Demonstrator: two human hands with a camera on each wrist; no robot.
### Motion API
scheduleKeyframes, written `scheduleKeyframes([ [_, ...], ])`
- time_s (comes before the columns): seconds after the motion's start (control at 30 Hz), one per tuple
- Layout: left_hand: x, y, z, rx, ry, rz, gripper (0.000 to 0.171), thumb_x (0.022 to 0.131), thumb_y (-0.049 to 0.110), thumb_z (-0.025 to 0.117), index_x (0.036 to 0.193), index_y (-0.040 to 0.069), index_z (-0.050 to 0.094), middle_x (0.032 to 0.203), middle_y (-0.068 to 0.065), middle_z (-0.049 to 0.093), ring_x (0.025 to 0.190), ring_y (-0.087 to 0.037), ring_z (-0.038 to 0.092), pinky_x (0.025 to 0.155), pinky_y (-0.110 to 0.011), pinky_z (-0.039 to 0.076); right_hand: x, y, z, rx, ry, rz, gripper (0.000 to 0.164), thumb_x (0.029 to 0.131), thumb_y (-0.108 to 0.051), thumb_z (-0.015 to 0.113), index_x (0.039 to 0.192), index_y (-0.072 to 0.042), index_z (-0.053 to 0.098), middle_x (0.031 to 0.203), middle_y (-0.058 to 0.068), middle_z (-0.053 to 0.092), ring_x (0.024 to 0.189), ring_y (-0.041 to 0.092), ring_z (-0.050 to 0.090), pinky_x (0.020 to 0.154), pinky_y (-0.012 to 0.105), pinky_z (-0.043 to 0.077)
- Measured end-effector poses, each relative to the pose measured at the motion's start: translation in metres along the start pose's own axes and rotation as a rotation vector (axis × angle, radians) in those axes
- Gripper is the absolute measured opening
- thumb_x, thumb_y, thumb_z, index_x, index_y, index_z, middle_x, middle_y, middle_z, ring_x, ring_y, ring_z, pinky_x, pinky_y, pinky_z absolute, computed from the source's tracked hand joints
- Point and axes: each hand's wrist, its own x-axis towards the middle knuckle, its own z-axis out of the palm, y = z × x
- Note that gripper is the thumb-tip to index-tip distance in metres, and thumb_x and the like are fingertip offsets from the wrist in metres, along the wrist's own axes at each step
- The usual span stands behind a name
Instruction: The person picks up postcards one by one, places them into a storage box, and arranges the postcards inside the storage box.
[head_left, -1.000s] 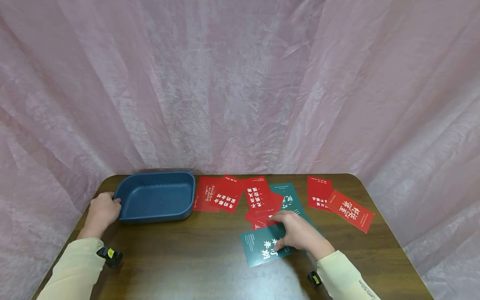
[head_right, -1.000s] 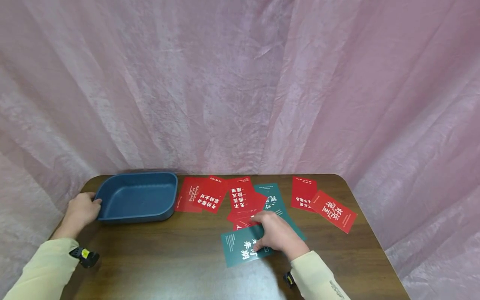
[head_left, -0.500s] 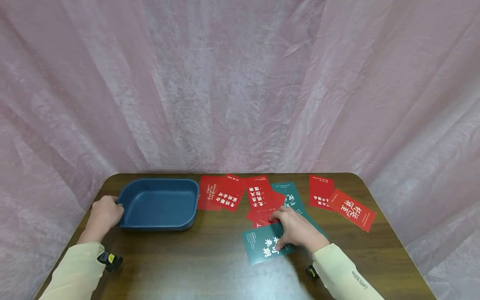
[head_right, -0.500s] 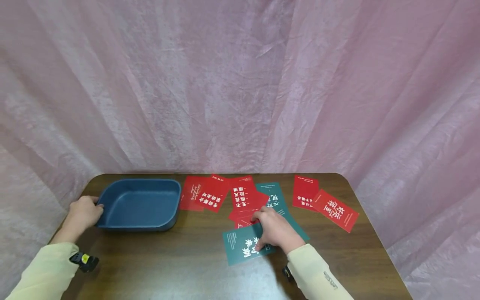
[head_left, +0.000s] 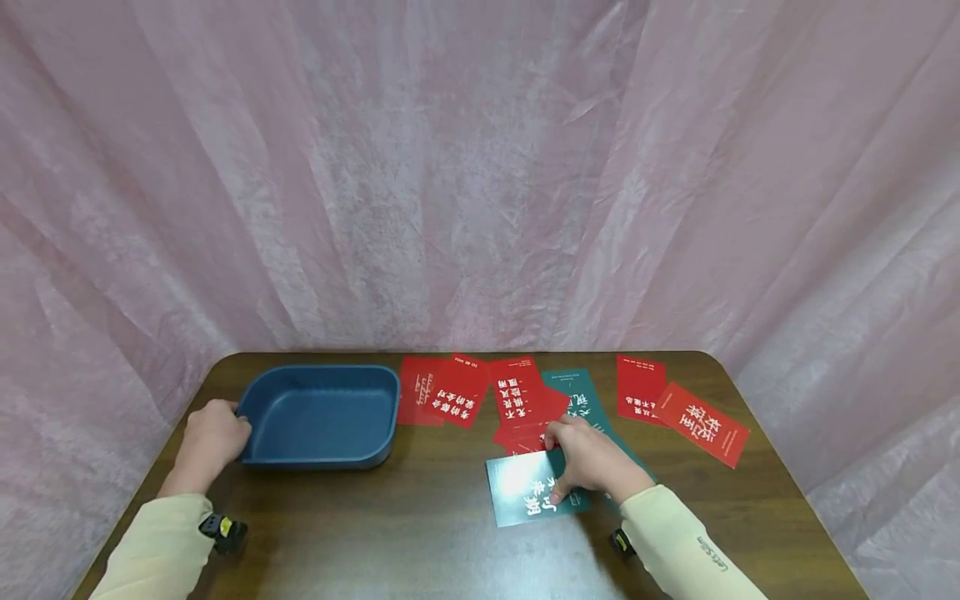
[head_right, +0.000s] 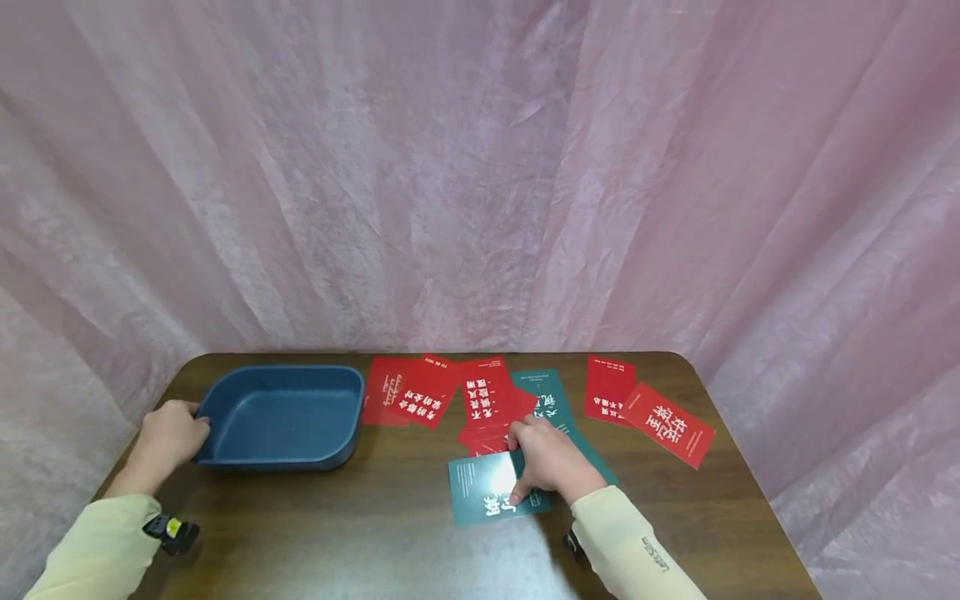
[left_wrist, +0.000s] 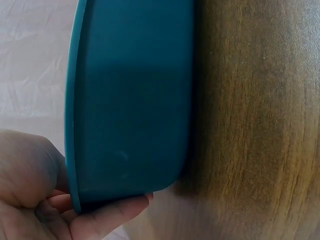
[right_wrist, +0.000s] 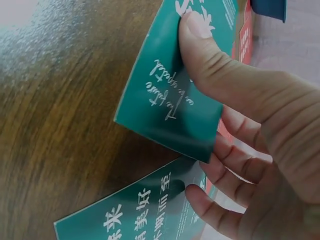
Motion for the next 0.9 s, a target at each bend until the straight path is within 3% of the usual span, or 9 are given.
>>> scheduleKeyframes([
  [0.17, 0.000, -0.001, 0.002, -0.008, 0.018, -0.011, 0.039, 0.086, 0.013, 0.045, 0.113, -0.014, 0.054, 0.102, -0.033, 0.055, 0.086, -0.047, 0.053, 0.067, -0.050, 0.045, 0.000, 0.002, 0.000, 0.023, 0.017, 0.005, 0.070, 0.046, -0.055, 0.083, 0.099, -0.021, 0.053, 0.093, -0.008, 0.050, 0.088, 0.013, 0.045, 0.071, 0.031, 0.044],
  [0.4, -0.002, -0.001, 0.004, -0.025, 0.025, -0.011, 0.038, 0.084, 0.012, 0.044, 0.109, -0.013, 0.056, 0.095, -0.030, 0.058, 0.078, -0.040, 0.055, 0.062, -0.046, 0.046, 0.000, 0.004, 0.000, 0.108, 0.015, 0.030, 0.080, 0.051, -0.055, 0.082, 0.116, -0.015, 0.057, 0.105, -0.006, 0.056, 0.095, 0.014, 0.049, 0.077, 0.032, 0.046],
  [0.53, -0.003, -0.002, 0.005, -0.027, 0.012, -0.030, 0.039, 0.084, 0.012, 0.044, 0.109, -0.014, 0.055, 0.099, -0.033, 0.056, 0.081, -0.042, 0.055, 0.063, -0.047, 0.046, 0.000, 0.006, 0.000, 0.119, 0.032, 0.027, 0.070, 0.056, -0.047, 0.083, 0.113, -0.011, 0.062, 0.105, -0.004, 0.058, 0.095, 0.015, 0.050, 0.077, 0.031, 0.046],
  [0.73, 0.000, 0.000, 0.003, -0.034, 0.033, -0.027, 0.030, 0.080, 0.011, 0.043, 0.095, -0.007, 0.062, 0.081, -0.022, 0.058, 0.071, -0.035, 0.053, 0.058, -0.044, 0.044, 0.001, 0.008, -0.005, 0.122, 0.091, 0.005, 0.053, 0.064, -0.036, 0.081, 0.108, -0.012, 0.065, 0.101, -0.005, 0.060, 0.091, 0.013, 0.051, 0.078, 0.027, 0.045],
  [0.9, -0.001, 0.000, 0.003, -0.047, 0.006, -0.048, 0.025, 0.080, 0.010, 0.043, 0.089, -0.005, 0.061, 0.072, -0.014, 0.053, 0.065, -0.028, 0.049, 0.053, -0.039, 0.042, 0.002, 0.006, -0.010, 0.162, 0.117, 0.014, 0.044, 0.071, -0.026, 0.078, 0.109, -0.011, 0.064, 0.101, -0.004, 0.061, 0.092, 0.013, 0.054, 0.079, 0.028, 0.046],
])
